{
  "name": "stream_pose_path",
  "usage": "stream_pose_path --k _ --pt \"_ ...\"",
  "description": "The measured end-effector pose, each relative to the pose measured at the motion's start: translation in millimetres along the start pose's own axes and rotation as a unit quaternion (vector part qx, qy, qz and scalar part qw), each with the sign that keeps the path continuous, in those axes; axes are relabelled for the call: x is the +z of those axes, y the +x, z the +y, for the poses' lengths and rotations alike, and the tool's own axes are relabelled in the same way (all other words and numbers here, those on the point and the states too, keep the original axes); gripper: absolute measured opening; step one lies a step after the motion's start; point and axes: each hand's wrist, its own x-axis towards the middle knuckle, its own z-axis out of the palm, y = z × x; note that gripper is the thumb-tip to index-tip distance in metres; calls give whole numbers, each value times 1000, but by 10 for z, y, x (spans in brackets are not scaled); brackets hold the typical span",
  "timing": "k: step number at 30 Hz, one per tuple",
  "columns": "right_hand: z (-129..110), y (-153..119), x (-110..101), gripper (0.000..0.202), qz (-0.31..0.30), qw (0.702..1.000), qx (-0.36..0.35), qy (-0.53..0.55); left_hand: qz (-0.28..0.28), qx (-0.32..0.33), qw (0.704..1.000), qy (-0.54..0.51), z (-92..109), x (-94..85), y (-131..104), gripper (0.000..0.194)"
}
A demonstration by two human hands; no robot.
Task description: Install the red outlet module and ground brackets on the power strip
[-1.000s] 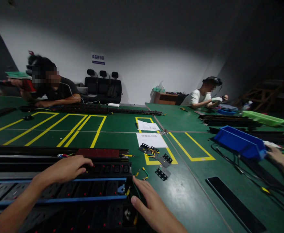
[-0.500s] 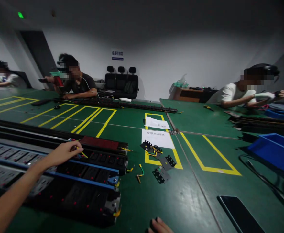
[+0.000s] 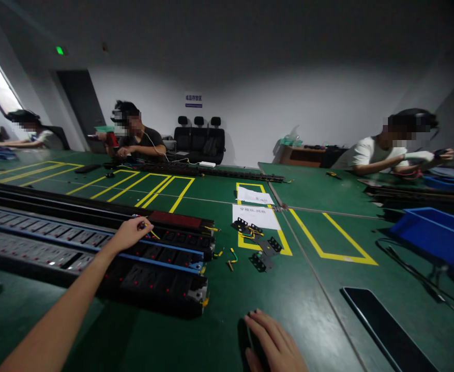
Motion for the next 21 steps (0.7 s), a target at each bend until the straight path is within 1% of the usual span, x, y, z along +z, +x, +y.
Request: stream_pose_path --k 2,3,8,11,13,15,17,18,20,21 --pt "17 31 -36 47 -14 999 -30 -1 7 10 1000 -2 -2 -2 -9 43" --pt "19 46 -55 47 -15 999 -32 -2 13 15 1000 -5 -6 1 -9 43" --pt "-29 75 -62 43 -1 1000 -16 3 41 12 999 -32 -74 66 32 46" --pt "-73 69 -39 43 -4 1000 -7 -3 43 13 998 -43 -122 93 68 47" --pt "-113 89 -74 44 -15 1000 -7 -15 32 9 998 -53 -138 88 90 49" --pt "-173 158 -184 47 -46 999 -7 -19 28 9 999 -45 -110 65 97 51" --pt "-251 301 -366 54 -101 995 7 -7 44 24 999 -13 3 28 62 54" --pt "-289 401 -471 55 -131 991 17 1 56 36 998 12 100 4 22 55" --pt "-341 650 -666 46 -185 982 35 1 74 51 995 52 372 -56 -107 52" --pt "-347 789 -738 38 -214 976 35 2 89 47 991 90 536 -90 -193 47"
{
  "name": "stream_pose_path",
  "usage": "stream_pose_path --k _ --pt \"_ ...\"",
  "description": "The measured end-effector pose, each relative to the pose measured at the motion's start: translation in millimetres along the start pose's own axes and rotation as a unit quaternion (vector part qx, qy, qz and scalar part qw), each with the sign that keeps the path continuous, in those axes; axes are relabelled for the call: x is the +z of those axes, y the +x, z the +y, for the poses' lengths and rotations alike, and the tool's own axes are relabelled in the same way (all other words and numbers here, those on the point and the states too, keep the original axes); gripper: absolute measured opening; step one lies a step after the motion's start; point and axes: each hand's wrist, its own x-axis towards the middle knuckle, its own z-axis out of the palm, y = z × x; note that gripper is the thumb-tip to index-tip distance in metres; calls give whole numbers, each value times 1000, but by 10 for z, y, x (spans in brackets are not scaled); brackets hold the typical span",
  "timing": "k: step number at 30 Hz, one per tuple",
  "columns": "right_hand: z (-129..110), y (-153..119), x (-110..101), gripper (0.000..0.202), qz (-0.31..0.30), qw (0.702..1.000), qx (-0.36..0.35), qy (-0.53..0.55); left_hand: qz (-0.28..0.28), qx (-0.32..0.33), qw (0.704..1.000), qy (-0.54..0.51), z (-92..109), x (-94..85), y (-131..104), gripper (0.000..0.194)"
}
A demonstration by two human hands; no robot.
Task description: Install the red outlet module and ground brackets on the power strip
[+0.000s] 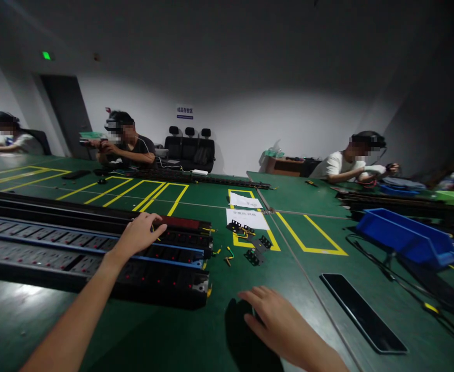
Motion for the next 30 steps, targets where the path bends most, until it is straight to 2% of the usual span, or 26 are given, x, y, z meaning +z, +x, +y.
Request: stream_pose_path --k 2,4,5,8,10,12,15,20,24,30 --pt "21 229 -177 29 -26 1000 0 6 82 -35 992 93 332 -161 -140 38" --pt "101 477 -233 31 -18 1000 -10 22 130 -65 982 119 625 -300 -287 33" --pt "154 593 -215 32 -10 999 -8 32 139 -59 981 120 746 -349 -359 32" --pt "294 869 -30 32 15 997 24 69 94 13 994 55 1028 -379 -574 26" --pt "329 982 135 31 67 991 52 102 56 52 997 -14 1164 -298 -718 21" --pt "313 1063 270 36 85 988 59 112 43 63 996 -47 1251 -163 -843 18" --pt "243 1198 361 46 81 987 36 135 41 67 995 -56 1252 65 -947 21" --pt "173 1523 378 49 71 978 17 197 11 102 994 -37 1063 344 -918 39" --pt "169 1682 477 51 66 967 24 247 -9 101 994 -34 1012 432 -892 42" --pt "144 1684 630 66 46 953 41 297 -1 104 994 -40 1030 434 -901 42"
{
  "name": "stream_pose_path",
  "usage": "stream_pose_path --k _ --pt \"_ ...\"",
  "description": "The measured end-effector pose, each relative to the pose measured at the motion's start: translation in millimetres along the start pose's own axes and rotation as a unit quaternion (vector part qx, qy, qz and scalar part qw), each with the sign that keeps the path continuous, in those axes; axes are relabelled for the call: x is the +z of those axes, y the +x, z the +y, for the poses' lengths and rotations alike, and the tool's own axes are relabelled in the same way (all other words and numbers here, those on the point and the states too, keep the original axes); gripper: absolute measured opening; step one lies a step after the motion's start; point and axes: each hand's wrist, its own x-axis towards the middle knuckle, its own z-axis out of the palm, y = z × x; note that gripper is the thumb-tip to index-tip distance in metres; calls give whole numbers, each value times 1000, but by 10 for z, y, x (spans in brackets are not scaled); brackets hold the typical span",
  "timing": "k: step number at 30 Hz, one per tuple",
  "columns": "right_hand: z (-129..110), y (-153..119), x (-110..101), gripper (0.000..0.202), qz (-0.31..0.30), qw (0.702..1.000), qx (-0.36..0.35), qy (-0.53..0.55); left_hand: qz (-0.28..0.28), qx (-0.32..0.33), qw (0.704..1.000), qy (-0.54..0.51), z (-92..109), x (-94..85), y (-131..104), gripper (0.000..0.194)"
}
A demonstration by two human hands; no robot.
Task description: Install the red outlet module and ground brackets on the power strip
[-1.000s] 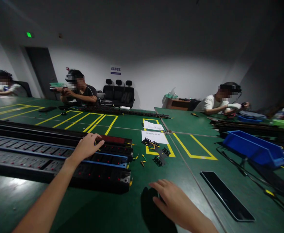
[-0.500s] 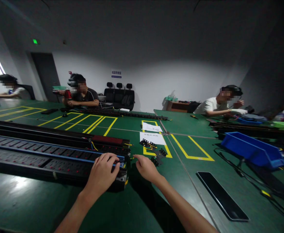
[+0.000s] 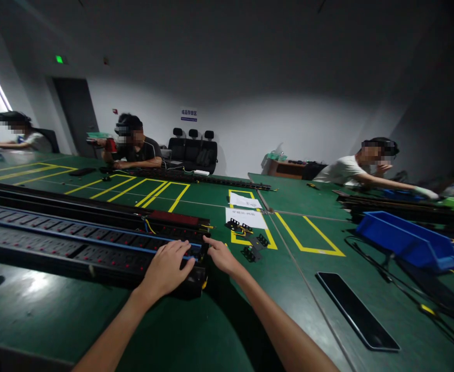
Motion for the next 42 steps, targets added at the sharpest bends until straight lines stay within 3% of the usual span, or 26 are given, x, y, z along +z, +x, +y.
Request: stream_pose_path --k 9,14,18,21,25,29,34,42 --pt "-126 -117 30 71 -10 1000 20 5 14 1 1000 -4 36 -24 -17 41" --pt "-128 -116 -277 66 33 999 31 10 13 0 1000 -6 38 -34 -12 41" --pt "46 -223 -570 58 113 990 84 -19 23 -5 1000 -7 102 -122 -22 36" --pt "211 -390 -644 49 130 983 114 -53 46 -16 999 -4 249 -235 -112 30" --pt "319 -577 -584 42 136 976 132 -105 50 -27 996 -65 529 -314 -335 25" --pt "248 -669 -467 39 125 970 124 -165 20 -36 991 -127 722 -231 -543 22" --pt "85 -738 -377 46 52 932 105 -343 10 -96 987 -130 754 -33 -701 15" --pt "48 -746 -388 45 35 921 98 -375 -68 -105 988 -86 760 68 -798 19"
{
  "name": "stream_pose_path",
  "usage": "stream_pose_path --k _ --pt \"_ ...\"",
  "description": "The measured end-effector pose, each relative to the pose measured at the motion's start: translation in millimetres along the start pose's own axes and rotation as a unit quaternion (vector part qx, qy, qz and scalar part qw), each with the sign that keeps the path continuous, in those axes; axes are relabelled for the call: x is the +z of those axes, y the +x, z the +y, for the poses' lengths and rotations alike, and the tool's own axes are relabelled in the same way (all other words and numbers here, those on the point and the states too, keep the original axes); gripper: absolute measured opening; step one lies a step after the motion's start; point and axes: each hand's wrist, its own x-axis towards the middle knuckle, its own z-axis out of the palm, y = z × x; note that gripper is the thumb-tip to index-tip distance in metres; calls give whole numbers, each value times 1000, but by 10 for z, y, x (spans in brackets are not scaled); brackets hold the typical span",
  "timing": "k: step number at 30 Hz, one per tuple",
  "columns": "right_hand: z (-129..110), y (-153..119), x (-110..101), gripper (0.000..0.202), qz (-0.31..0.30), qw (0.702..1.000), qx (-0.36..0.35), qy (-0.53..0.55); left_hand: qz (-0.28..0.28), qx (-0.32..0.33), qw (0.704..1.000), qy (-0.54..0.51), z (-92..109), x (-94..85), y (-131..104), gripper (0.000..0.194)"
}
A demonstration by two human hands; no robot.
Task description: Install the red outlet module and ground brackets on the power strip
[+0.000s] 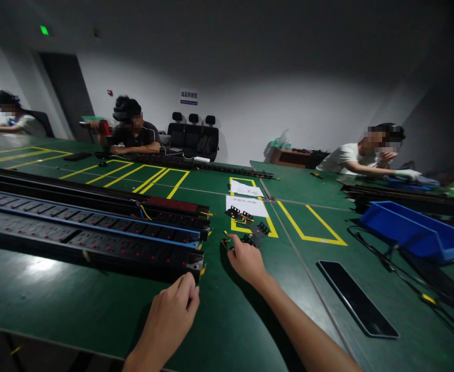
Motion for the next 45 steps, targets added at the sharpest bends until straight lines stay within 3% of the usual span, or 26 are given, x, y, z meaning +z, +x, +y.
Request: stream_pose_path --k 5,19,45 --pt "-6 -5 2 45 -4 1000 2 -19 -48 13 999 9 -4 -12 -4 27" --pt "6 -8 18 48 -4 999 -9 -32 -86 16 996 -15 69 -97 -22 30" --pt "25 -8 38 45 3 999 -22 -46 -106 21 994 -20 92 -129 -21 29"
